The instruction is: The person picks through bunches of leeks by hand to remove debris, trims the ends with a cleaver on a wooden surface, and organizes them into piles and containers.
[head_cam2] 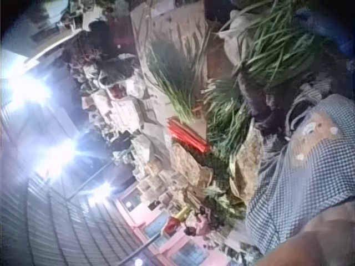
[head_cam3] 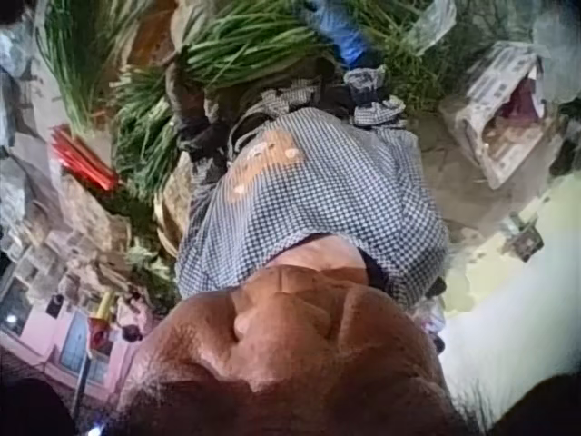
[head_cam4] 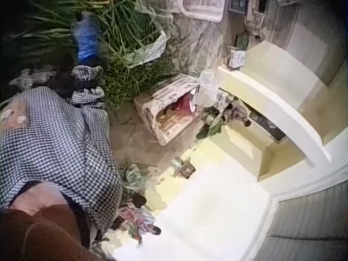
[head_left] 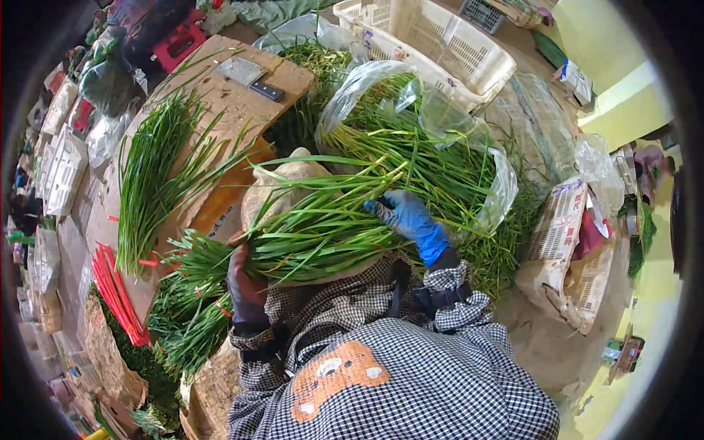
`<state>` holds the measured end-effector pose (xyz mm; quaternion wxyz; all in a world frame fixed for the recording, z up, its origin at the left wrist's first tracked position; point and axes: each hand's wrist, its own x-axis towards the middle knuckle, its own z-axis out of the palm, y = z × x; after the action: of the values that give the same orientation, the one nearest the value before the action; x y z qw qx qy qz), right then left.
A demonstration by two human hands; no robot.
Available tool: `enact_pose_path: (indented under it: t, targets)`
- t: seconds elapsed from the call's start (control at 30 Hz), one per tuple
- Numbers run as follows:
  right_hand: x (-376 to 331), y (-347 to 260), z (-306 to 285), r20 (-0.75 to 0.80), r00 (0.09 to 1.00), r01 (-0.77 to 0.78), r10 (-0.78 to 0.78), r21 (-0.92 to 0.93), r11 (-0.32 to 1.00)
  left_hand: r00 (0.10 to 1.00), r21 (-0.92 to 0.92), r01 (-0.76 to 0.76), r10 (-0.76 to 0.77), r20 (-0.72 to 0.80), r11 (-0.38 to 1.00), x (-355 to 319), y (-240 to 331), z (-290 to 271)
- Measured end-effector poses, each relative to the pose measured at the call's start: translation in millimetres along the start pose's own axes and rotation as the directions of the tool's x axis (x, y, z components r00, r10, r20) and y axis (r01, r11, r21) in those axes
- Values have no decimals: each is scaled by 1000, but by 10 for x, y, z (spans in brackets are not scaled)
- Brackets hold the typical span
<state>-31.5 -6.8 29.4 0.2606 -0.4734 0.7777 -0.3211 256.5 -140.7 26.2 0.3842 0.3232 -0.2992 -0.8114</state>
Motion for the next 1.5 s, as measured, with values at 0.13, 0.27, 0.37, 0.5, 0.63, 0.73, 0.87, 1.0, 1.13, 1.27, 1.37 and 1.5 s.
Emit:
enact_pose_path:
  t: [0.13, 0.27, 0.37, 0.5, 0.63, 0.73, 0.87, 1.0, 1.13, 1.27, 1.37, 1.5]
  targets:
    - [144, 170, 157, 0, 1000, 10, -10, 225, 974, 997, 245, -65, 72, -19, 967, 22, -106, -234]
    - [184, 396, 382, -104, 992, 20, 66, 663, 748, 993, 78, 28, -19, -117, 997, -15, -66, -170]
    - [120, 104, 194, -146, 971, -25, 192, 731, 682, 992, -103, 38, -50, -119, 994, -9, -44, -197]
    - [-61, 278, -215, -339, 909, 9, 244, 601, 800, 991, -225, 83, -104, -87, 971, 10, 17, 39]
    - [-464, 678, -585, -507, 837, -13, 205, 357, 934, 988, -159, 89, -107, -112, 983, 30, 10, -9]
    - [-884, 817, -918, -533, 744, -168, 403, 435, 884, 992, -168, 69, -86, -92, 983, 55, -15, -166]
    - [-1827, 1333, -1529, -577, 622, -457, 529, 280, 844, 993, -87, 29, -38, -109, 996, 30, 47, -158]
    - [-2404, 1627, -1487, -620, 681, -663, 391, -294, 689, 995, -92, 15, -24, -100, 996, 39, 35, -268]
    - [-1734, 1200, -1171, -351, 744, -625, 568, -64, 778, 995, -82, 18, -26, -100, 996, 49, 49, -219]
    - [-643, 561, -701, -311, 947, -91, 87, 1, 996, 995, -93, 30, -38, -90, 995, 54, 75, -272]
    - [-134, 203, -357, -114, 992, 70, -56, 127, 989, 995, -102, 27, -36, -93, 994, 63, 74, -342]
    - [-173, 395, -190, -452, 848, 279, -276, -62, 958, 993, -58, 13, -20, -120, 998, 51, 75, -289]
